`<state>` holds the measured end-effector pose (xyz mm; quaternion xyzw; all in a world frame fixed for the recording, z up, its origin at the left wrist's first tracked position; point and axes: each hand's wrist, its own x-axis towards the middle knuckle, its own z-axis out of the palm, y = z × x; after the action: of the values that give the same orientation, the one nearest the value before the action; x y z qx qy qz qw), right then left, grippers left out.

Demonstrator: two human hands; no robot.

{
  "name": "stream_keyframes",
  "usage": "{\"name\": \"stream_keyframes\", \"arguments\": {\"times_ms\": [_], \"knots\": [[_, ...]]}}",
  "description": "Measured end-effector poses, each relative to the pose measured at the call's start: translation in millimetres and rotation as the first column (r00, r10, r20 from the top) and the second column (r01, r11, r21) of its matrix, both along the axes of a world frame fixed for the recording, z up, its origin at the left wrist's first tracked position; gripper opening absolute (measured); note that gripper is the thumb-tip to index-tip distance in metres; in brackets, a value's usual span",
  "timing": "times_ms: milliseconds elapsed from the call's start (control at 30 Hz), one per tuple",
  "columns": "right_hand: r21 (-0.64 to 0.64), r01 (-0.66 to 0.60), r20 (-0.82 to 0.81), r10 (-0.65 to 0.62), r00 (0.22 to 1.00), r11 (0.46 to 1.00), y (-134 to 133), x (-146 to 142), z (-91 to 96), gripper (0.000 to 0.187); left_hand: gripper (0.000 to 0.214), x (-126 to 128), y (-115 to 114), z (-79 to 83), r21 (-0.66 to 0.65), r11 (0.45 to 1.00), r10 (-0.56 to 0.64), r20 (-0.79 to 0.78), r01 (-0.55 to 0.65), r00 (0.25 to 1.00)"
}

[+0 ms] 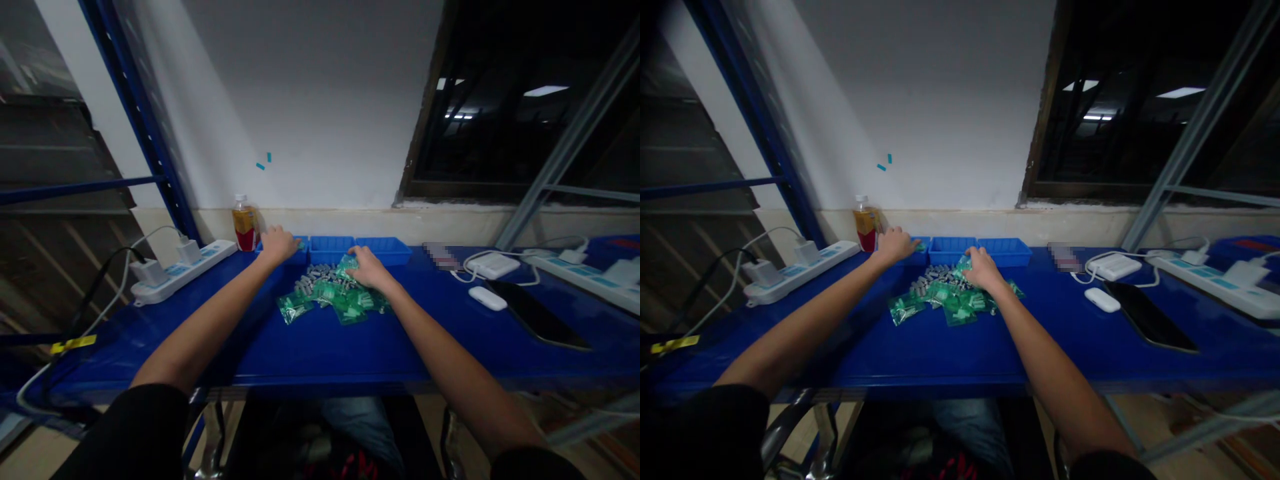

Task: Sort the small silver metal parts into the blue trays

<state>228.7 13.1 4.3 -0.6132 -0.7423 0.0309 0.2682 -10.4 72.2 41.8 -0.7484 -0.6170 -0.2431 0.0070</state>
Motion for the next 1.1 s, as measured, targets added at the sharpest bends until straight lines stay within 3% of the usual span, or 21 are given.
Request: {"name": "stream_keyframes", "arguments": {"times_ms": [100, 167, 233, 300, 367, 433, 500, 567, 600, 667, 733, 800, 867, 933, 1000, 1033, 1100], "knots": [[0.115, -0.024, -0.217, 0.049, 0.975, 0.993, -1, -7, 5.1, 0.049, 0.043, 10, -30, -3.9, 0.057, 0.993, -0.101, 0.033, 0.099, 0.994], [0.213, -0.063, -0.288, 0.125, 0.949, 0.975, -5, -14, 9.3, 0.032, 0.053, 18, -48, -7.3, -0.051, 0.956, -0.264, 0.292, 0.290, 0.919], [0.353, -0.124, -0.270, 0.228, 0.935, 0.927, -13, -23, 13.1, 0.015, 0.063, 27, -63, -9.2, -0.181, 0.897, -0.231, 0.587, 0.404, 0.776], [0.466, -0.193, -0.174, 0.303, 0.937, 0.864, -22, -31, 15.6, 0.011, 0.062, 35, -73, -9.8, -0.264, 0.828, -0.136, 0.762, 0.495, 0.633], [0.504, -0.258, -0.061, 0.333, 0.941, 0.824, -30, -38, 16.4, 0.013, 0.048, 39, -78, -10.8, -0.271, 0.782, -0.092, 0.841, 0.562, 0.533], [0.488, -0.298, 0.006, 0.338, 0.941, 0.820, -34, -42, 16.0, 0.015, 0.032, 40, -77, -13.6, -0.222, 0.795, -0.110, 0.862, 0.564, 0.495], [0.453, -0.297, -0.009, 0.337, 0.941, 0.840, -36, -43, 15.5, 0.017, 0.022, 37, -73, -17.8, -0.131, 0.862, -0.176, 0.827, 0.489, 0.533], [0.388, -0.259, -0.132, 0.331, 0.934, 0.885, -34, -44, 15.6, 0.016, 0.018, 31, -70, -22.6, 0.033, 0.932, -0.275, 0.712, 0.361, 0.646], [0.324, -0.244, -0.241, 0.330, 0.913, 0.914, -33, -44, 16.0, 0.014, 0.017, 29, -69, -25.0, 0.136, 0.937, -0.333, 0.618, 0.321, 0.712], [0.144, -0.267, -0.514, 0.303, 0.803, 0.953, -30, -44, 16.9, 0.022, 0.018, 25, -71, -29.4, 0.321, 0.884, -0.449, 0.378, 0.341, 0.810], [0.000, -0.315, -0.744, 0.211, 0.635, 0.949, -27, -43, 17.4, 0.036, 0.027, 25, -76, -32.8, 0.409, 0.798, -0.539, 0.154, 0.444, 0.828], [-0.037, -0.293, -0.853, 0.123, 0.508, 0.955, -24, -42, 16.7, 0.039, 0.038, 29, -82, -34.7, 0.417, 0.742, -0.590, 0.034, 0.525, 0.807], [-0.005, -0.220, -0.882, 0.099, 0.460, 0.976, -21, -41, 14.7, 0.036, 0.040, 34, -88, -34.5, 0.389, 0.737, -0.614, 0.044, 0.552, 0.788], [0.045, -0.179, -0.866, 0.128, 0.483, 0.983, -19, -40, 12.2, 0.033, 0.037, 39, -91, -32.3, 0.335, 0.778, -0.607, 0.178, 0.532, 0.774], [0.104, -0.158, -0.813, 0.176, 0.555, 0.982, -20, -40, 9.9, 0.031, 0.036, 42, -90, -29.3, 0.240, 0.848, -0.530, 0.427, 0.473, 0.733], [0.152, -0.152, -0.763, 0.214, 0.610, 0.977, -21, -40, 9.1, 0.029, 0.040, 43, -88, -27.9, 0.171, 0.877, -0.458, 0.575, 0.449, 0.678], [0.288, -0.171, -0.599, 0.317, 0.736, 0.942, -25, -42, 8.3, 0.022, 0.051, 43, -83, -25.8, 0.024, 0.893, -0.272, 0.825, 0.450, 0.495]]}}
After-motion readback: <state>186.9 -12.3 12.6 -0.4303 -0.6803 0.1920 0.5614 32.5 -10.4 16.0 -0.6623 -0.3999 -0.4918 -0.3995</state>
